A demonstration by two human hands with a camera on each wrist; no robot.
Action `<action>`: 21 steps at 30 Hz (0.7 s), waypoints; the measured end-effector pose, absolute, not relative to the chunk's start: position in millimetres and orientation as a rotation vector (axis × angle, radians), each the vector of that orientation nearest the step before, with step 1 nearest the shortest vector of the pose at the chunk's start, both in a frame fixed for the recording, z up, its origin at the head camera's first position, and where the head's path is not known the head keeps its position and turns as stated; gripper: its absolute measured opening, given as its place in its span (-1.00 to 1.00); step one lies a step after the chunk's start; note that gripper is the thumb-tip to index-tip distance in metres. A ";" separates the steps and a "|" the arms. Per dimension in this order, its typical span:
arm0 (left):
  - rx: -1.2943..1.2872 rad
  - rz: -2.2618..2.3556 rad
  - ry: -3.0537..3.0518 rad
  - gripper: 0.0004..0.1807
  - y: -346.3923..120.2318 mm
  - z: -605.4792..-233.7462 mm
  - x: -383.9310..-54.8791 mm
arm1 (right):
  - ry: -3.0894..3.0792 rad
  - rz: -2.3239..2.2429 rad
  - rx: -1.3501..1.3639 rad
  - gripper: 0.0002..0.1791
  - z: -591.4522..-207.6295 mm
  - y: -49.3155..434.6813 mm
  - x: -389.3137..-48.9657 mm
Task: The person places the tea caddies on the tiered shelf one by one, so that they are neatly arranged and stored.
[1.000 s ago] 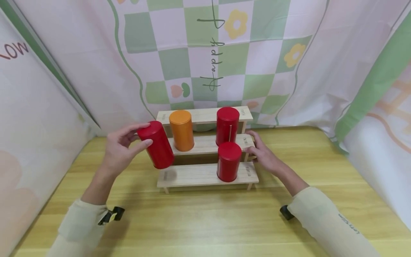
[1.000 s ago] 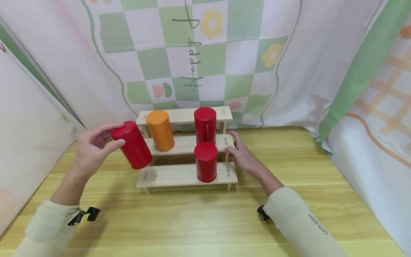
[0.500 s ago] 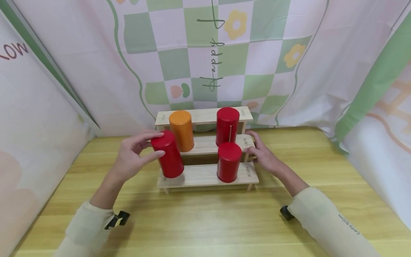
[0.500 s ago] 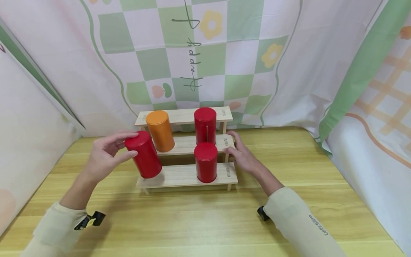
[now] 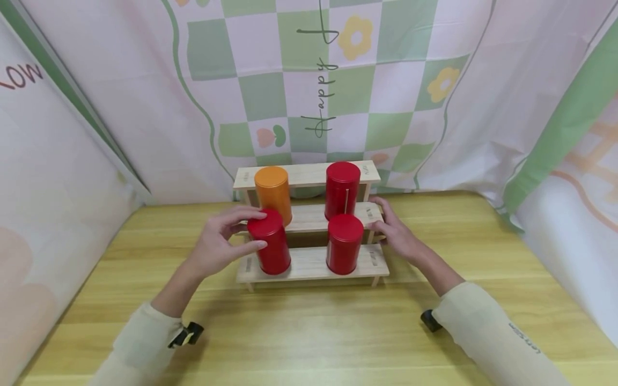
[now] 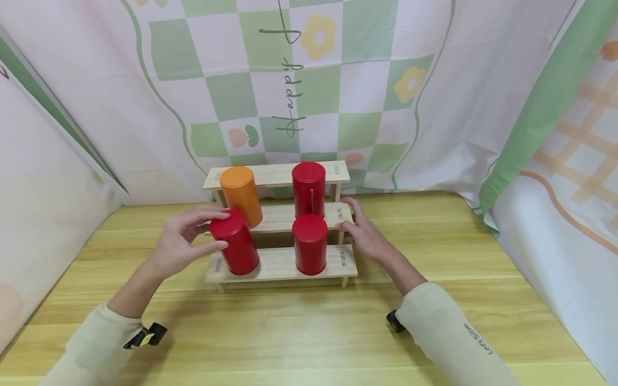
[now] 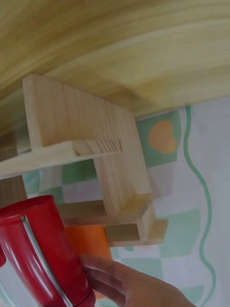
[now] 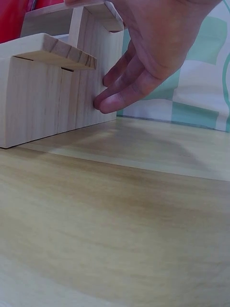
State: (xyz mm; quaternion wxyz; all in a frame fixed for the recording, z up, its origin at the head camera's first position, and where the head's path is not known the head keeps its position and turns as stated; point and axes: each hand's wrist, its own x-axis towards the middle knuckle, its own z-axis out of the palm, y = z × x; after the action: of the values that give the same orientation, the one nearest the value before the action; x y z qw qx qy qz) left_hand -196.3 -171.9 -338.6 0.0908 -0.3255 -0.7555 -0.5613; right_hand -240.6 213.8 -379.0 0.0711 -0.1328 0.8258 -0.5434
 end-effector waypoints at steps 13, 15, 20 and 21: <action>-0.982 -1.668 -2.311 -0.48 -166.2 -348.3 -196.5 | 2.496 -1.608 -0.402 -0.28 -379.8 214.2 -241.1; -0.978 -1.670 -2.320 -0.48 -166.1 -348.8 -196.4 | 2.498 -1.605 -0.400 -0.28 -380.2 214.3 -241.5; -0.969 -1.673 -2.345 -0.46 -166.0 -350.7 -196.2 | 2.497 -1.603 -0.396 -0.27 -379.7 214.9 -241.4; -0.969 -1.673 -2.349 -0.46 -166.0 -351.3 -196.3 | 2.497 -1.604 -0.398 -0.27 -379.7 215.0 -241.2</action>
State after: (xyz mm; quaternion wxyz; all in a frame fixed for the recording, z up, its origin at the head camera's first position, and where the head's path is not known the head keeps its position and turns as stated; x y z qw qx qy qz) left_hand -196.3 -166.0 -351.3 0.0494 -0.3182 -0.7711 -0.5493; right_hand -241.2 215.0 -379.7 0.0738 -0.1324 0.8317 -0.5341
